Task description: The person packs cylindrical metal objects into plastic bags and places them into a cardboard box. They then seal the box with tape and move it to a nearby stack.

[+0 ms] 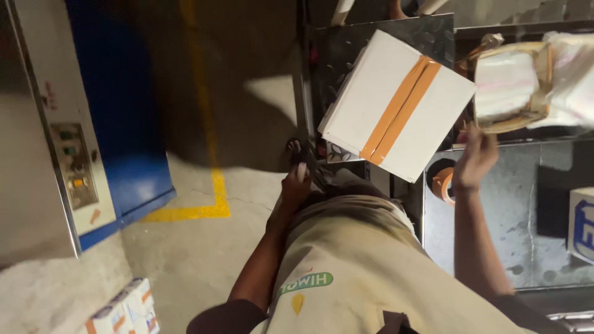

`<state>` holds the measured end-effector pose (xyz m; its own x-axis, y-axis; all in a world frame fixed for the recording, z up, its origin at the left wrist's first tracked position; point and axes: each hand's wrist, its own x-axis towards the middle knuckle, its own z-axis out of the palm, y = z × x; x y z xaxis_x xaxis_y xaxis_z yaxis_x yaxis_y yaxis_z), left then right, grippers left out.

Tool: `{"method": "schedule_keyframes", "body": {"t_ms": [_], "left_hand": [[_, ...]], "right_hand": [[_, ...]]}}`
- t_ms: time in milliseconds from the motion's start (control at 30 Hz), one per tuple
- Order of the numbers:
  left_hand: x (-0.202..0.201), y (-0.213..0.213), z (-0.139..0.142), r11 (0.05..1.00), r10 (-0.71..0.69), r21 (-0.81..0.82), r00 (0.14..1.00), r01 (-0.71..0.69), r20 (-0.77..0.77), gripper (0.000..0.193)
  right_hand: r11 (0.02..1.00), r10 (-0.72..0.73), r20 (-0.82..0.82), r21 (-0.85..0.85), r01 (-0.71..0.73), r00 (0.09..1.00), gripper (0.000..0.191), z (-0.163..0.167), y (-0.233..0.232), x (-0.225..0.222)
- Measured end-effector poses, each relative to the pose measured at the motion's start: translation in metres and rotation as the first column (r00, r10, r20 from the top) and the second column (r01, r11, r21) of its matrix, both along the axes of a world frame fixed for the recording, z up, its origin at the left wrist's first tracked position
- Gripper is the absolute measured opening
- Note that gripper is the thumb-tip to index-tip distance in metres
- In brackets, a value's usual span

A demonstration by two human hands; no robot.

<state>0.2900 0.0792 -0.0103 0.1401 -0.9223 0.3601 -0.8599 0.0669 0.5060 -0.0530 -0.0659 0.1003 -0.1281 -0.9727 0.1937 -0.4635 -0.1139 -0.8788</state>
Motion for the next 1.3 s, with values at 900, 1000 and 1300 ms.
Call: {"method": "schedule_keyframes", "body": {"t_ms": [900, 1000, 1300], "left_hand": [[-0.068, 0.237, -0.046, 0.793, 0.597, 0.476, 0.33, -0.38, -0.731, 0.051], [-0.036, 0.39, -0.06, 0.517, 0.789, 0.694, -0.035, -0.5, -0.613, 0.051], [0.04, 0.766, -0.061, -0.227, 0.39, 0.699, -0.721, -0.678, -0.573, 0.051]], "right_hand": [[0.554, 0.345, 0.653, 0.438, -0.708, 0.674, 0.048, -0.1, 0.125, 0.172], [0.133, 0.42, 0.739, 0.525, -0.841, 0.527, 0.049, -0.117, 0.244, 0.274], [-0.741, 0.451, 0.888, 0.428, -0.517, 0.09, 0.051, -0.139, 0.719, 0.581]]}}
